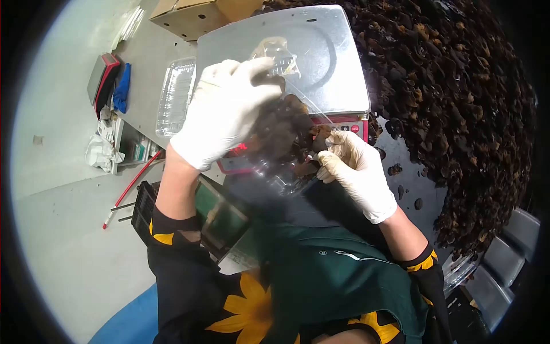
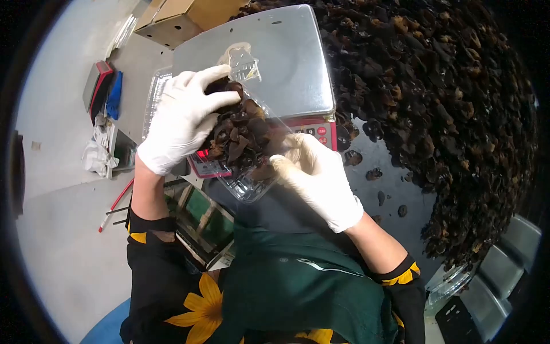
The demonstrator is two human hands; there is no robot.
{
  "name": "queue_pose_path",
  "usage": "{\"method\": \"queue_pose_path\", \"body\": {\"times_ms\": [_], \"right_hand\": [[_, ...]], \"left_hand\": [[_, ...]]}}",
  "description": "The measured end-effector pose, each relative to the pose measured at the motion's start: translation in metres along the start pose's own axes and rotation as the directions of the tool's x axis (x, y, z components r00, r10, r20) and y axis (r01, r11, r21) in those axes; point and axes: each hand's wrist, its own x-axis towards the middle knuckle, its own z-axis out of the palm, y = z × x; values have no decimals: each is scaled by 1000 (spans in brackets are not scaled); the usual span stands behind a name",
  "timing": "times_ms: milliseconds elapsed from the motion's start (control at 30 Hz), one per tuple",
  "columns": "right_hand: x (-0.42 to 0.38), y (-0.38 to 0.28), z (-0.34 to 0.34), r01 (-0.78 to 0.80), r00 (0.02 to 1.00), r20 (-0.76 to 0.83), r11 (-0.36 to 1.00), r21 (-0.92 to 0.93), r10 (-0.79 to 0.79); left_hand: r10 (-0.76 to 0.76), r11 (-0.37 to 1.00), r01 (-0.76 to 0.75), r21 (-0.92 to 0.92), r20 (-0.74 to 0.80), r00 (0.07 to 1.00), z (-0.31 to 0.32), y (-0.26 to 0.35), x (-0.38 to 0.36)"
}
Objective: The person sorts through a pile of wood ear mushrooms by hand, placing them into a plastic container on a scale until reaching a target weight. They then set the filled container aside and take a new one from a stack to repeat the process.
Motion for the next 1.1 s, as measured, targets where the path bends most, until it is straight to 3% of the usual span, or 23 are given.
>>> {"method": "queue_pose_path", "body": {"times_ms": [67,200,233,300,400,433,500,600,667,733,800,833,867,900,967,1000,1033,1100], "right_hand": [[0,0,1,22,1000,-12,999,36,-22],[2,-8,-6,72,997,-47,994,78,-68],[3,-13,-10,81,994,-71,996,-38,-84],[5,-26,-13,115,981,-151,993,-38,-119],[12,-36,-23,210,957,-211,977,32,-199],[14,-42,-25,265,939,-237,963,40,-248],[17,-41,-36,339,910,-256,941,9,-326],[5,-41,-33,391,842,-341,909,-147,-418],[-15,-43,-34,304,900,-269,936,-176,-343],[-35,-38,-37,154,988,-36,983,98,-151],[-48,-16,-38,46,987,142,973,225,-79],[-58,-12,-40,-48,987,157,990,133,27],[-69,-8,-44,-145,977,165,989,41,136],[-76,-3,-51,-46,990,124,982,-185,69],[-97,-5,-62,-98,993,43,973,-209,109],[-113,-2,-69,-198,977,-124,954,-223,174],[-126,3,-74,-273,934,-284,946,-175,216],[-153,13,-97,-287,890,-408,945,-155,203]], "left_hand": [[9,1000,-9,7,26,1000,2,0,3],[9,997,-20,-80,-127,992,-1,-9,10],[-11,992,-11,-129,-172,985,-4,-10,11],[-63,985,24,-169,-233,970,-13,-9,14],[-211,889,27,-458,-356,910,-10,-13,11],[-337,837,129,-531,-316,887,-17,1,8],[-378,768,133,-627,-276,884,-26,21,-2],[-318,683,67,-727,-215,923,-23,63,-20],[-131,823,14,-568,-165,978,-21,92,-17],[-142,780,37,-625,-120,982,8,116,-22],[-144,804,83,-589,-57,988,28,142,-25],[-161,772,11,-635,-179,971,39,155,-21],[-165,739,25,-674,-144,976,53,168,-25],[-133,697,37,-716,-79,988,52,178,-19],[-81,599,23,-801,-32,996,55,193,-19],[-65,543,-10,-840,-54,996,59,197,-23],[-7,540,1,-842,-3,1000,57,196,-22],[-37,609,5,-793,-22,999,62,194,-27]]}}
